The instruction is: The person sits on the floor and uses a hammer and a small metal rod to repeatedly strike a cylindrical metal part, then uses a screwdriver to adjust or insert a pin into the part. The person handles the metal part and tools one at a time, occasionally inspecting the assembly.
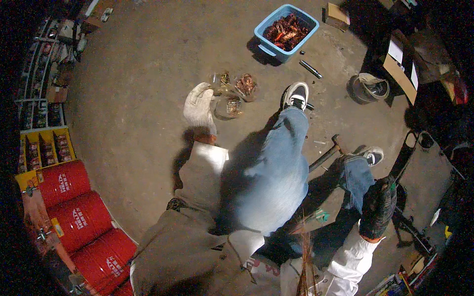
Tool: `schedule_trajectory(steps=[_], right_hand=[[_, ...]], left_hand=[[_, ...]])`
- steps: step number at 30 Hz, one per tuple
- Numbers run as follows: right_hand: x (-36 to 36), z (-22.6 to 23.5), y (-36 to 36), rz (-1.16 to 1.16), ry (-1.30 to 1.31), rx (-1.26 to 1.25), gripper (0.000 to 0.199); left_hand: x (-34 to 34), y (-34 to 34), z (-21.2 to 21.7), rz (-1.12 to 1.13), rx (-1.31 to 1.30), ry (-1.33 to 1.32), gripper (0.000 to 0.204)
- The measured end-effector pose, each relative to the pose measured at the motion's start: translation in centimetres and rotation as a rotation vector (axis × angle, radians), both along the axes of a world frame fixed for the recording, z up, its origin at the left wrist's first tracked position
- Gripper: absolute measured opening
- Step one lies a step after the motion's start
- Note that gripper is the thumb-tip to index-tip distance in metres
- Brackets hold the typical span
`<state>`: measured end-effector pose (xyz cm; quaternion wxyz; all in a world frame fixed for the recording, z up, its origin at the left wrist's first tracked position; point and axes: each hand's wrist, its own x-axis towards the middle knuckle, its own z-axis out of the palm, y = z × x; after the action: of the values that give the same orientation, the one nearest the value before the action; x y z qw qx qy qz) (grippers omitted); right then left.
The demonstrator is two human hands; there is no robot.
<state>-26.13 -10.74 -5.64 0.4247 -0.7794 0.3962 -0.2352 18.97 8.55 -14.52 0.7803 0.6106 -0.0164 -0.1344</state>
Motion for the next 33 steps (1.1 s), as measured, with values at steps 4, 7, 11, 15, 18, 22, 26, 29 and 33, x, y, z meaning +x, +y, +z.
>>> schedule_trajectory(steps=[4,7,11,15,18,22,26,29,33], right_hand=[[1.1,1.0,0.3,-0.125,-0.152,0.308,0.013],[2.6,2.1,1.0,-0.179,-0.198,0.377,0.007],[4.5,3.2,1.7,-0.273,-0.351,0.583,0.020],[4.6,3.1,1.7,-0.271,-0.232,0.479,0.018],[4.2,2.5,1.5,-0.177,-0.111,0.288,0.013],[4.5,2.0,1.2,0.169,0.135,-0.595,0.031],[6.1,2.8,1.3,0.249,0.213,-0.719,0.036],[7.3,3.2,1.6,0.122,0.099,-0.076,0.029],[8.0,2.0,1.4,-0.386,-0.523,0.786,0.038]], left_hand=[[2.0,0.3,-3.2,0.041,0.089,-0.013,0.027],[5.3,0.1,-6.7,0.042,0.152,0.043,0.025],[8.7,-0.7,-11.2,-0.036,0.188,0.115,0.031],[9.5,-0.3,-13.3,-0.047,0.264,0.211,0.035],[8.5,1.0,-13.3,-0.050,0.152,0.255,0.035],[5.7,2.7,-11.4,-0.092,0.028,0.267,0.035],[2.2,2.7,-6.1,-0.286,-0.026,0.315,0.036],[-0.6,1.6,-0.2,-0.398,0.039,0.155,0.034],[-2.8,0.1,7.7,-0.522,0.101,-0.131,0.035]])
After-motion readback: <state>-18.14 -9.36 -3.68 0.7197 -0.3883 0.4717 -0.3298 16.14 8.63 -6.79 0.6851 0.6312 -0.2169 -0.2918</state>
